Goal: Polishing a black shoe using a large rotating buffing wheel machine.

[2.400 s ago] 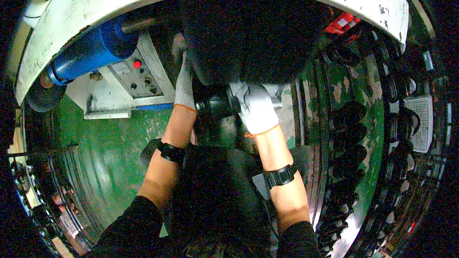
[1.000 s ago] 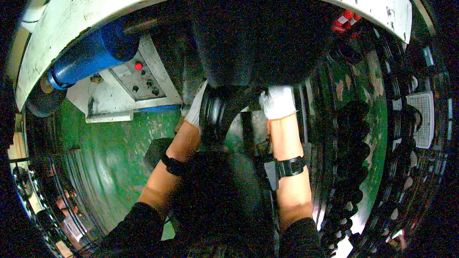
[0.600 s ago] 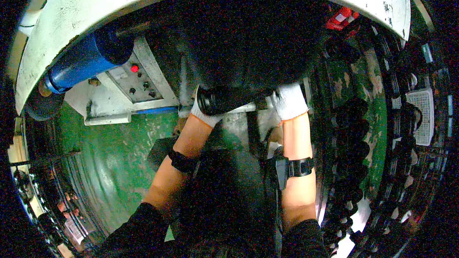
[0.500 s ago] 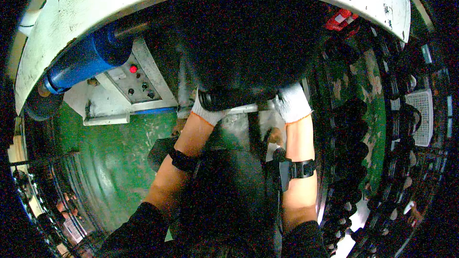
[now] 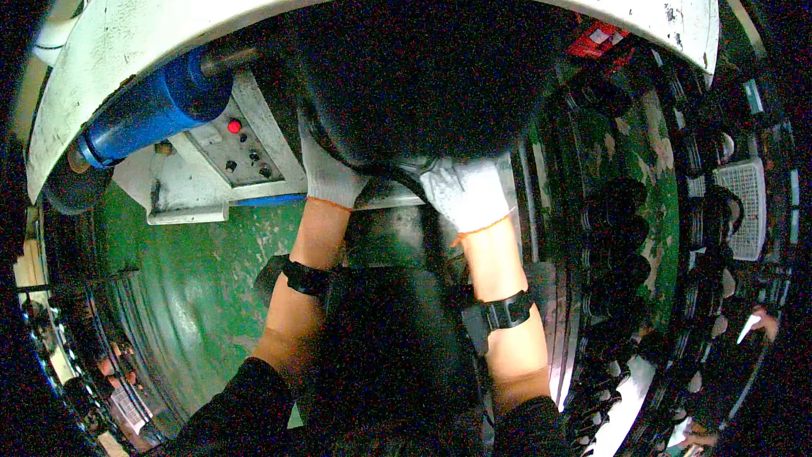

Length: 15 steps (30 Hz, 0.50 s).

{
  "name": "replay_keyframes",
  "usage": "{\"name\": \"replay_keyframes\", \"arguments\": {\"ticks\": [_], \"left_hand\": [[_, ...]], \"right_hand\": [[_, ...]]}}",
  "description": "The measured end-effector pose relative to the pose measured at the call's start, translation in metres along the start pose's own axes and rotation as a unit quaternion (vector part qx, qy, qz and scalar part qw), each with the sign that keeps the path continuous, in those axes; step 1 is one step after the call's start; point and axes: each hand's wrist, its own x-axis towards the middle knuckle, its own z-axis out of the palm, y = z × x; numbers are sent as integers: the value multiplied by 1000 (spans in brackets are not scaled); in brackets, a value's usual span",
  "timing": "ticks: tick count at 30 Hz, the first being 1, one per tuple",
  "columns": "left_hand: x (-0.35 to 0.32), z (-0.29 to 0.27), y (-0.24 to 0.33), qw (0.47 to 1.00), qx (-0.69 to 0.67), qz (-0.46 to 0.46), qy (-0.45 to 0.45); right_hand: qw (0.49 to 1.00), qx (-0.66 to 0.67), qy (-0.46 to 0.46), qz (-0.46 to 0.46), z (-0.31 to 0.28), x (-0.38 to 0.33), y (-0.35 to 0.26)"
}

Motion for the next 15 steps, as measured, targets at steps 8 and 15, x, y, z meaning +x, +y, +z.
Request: {"name": "replay_keyframes", "arguments": {"ticks": [8, 15], "left_hand": [[-1, -4, 18, 998, -31, 46, -5], [0, -5, 15, 996, 12, 90, -8]], "right_hand": [[970, 117, -177, 118, -3, 34, -41], [962, 127, 20, 239, -1, 50, -53]]}}
